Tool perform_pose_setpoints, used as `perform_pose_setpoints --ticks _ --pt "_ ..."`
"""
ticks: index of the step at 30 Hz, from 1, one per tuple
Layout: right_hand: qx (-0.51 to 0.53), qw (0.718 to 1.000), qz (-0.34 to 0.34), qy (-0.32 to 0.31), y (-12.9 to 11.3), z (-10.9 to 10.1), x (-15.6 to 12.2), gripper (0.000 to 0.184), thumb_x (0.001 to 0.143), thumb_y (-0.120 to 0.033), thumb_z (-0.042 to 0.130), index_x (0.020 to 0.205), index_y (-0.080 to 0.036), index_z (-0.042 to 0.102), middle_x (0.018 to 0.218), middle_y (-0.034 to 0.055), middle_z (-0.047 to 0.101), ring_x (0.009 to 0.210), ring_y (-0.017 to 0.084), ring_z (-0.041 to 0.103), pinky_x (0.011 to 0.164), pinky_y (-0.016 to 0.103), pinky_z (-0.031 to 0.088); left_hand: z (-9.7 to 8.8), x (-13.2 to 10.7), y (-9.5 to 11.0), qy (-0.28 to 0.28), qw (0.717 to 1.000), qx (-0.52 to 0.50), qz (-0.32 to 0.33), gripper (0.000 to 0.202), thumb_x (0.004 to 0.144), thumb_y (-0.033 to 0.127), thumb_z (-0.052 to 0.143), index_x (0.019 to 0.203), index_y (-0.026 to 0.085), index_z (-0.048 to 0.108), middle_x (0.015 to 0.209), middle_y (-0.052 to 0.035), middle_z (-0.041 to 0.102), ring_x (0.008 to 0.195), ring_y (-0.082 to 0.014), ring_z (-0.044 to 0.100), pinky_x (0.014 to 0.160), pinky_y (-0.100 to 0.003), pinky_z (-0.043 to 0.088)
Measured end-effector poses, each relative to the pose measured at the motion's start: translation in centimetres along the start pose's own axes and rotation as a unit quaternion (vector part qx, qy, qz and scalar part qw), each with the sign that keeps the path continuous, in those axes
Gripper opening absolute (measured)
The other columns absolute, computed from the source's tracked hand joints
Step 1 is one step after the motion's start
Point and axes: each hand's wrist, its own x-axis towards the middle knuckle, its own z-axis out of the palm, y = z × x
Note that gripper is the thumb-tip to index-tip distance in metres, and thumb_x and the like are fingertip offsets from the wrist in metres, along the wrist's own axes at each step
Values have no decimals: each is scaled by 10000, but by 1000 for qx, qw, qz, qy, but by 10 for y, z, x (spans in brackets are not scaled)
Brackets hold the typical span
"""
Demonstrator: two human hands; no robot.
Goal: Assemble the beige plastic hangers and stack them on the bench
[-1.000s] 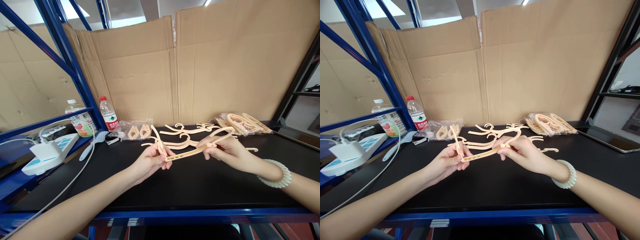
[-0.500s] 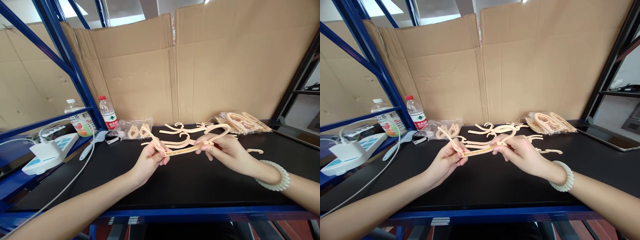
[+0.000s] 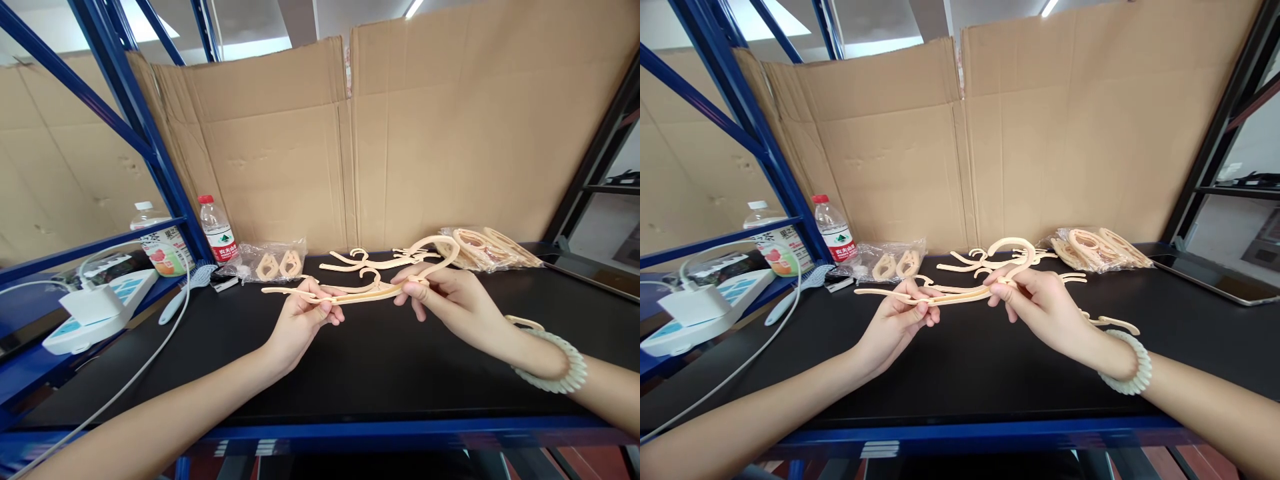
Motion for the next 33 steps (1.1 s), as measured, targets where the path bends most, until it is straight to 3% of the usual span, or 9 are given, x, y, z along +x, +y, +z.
perform_pose_setpoints --ticks 4,10,14,17,19,21,25,28,33 --pt "14 1000 22 17 3 -3 7 332 908 -460 554 726 -195 636 913 52 690 503 103 563 551 295 482 0 -2 2 29 999 14 -33 257 738 250 781 736 159 541 724 -1 636 667 -112 620 624 -207 471" --pt "59 993 99 5 18 -9 18 409 853 -585 565 859 -176 589 742 50 679 483 121 569 444 255 412 -3 2 5 109 992 18 -62 219 701 247 767 762 132 590 802 -50 652 689 -119 605 684 -244 494" --pt "57 991 119 7 29 -14 22 444 856 -619 531 844 -176 552 783 64 668 527 129 591 465 255 420 -17 9 8 236 971 8 27 269 594 126 695 809 177 540 839 -6 603 783 -148 604 782 -312 496" --pt "69 990 123 5 35 -13 22 446 853 -624 530 847 -178 546 753 53 646 547 134 581 471 257 419 -33 16 14 328 925 106 159 355 562 103 628 871 220 497 959 9 560 876 -150 569 834 -326 468" --pt "65 991 119 -6 38 -10 22 449 856 -626 521 841 -178 550 738 52 639 587 144 576 480 258 426 -39 20 17 272 889 279 240 329 620 127 612 915 225 501 1007 -11 560 952 -175 553 889 -354 440" --pt "44 992 115 -27 40 -6 22 457 869 -625 494 814 -176 553 732 61 643 627 155 569 498 262 434 -40 23 18 141 820 475 286 250 717 175 606 950 218 525 1003 -35 591 986 -208 548 927 -393 410" --pt "-4 992 112 -61 44 1 23 441 902 -585 458 753 -179 541 714 70 667 654 160 564 584 290 447 -34 24 7 -65 692 660 286 200 823 292 636 989 209 561 934 -30 650 904 -211 577 910 -395 404" --pt "-2 992 105 -73 47 3 24 406 889 -568 490 777 -181 533 702 64 668 683 169 580 662 315 458 -35 23 -4 -123 680 673 264 59 879 248 579 920 209 592 828 -4 641 783 -165 580 793 -312 437" --pt "36 990 105 -92 54 6 27 328 871 -512 539 846 -187 511 672 30 644 682 167 588 642 300 449 -41 24 -8 -138 707 659 217 66 874 197 549 879 206 614 809 2 606 692 -121 553 615 -221 417"
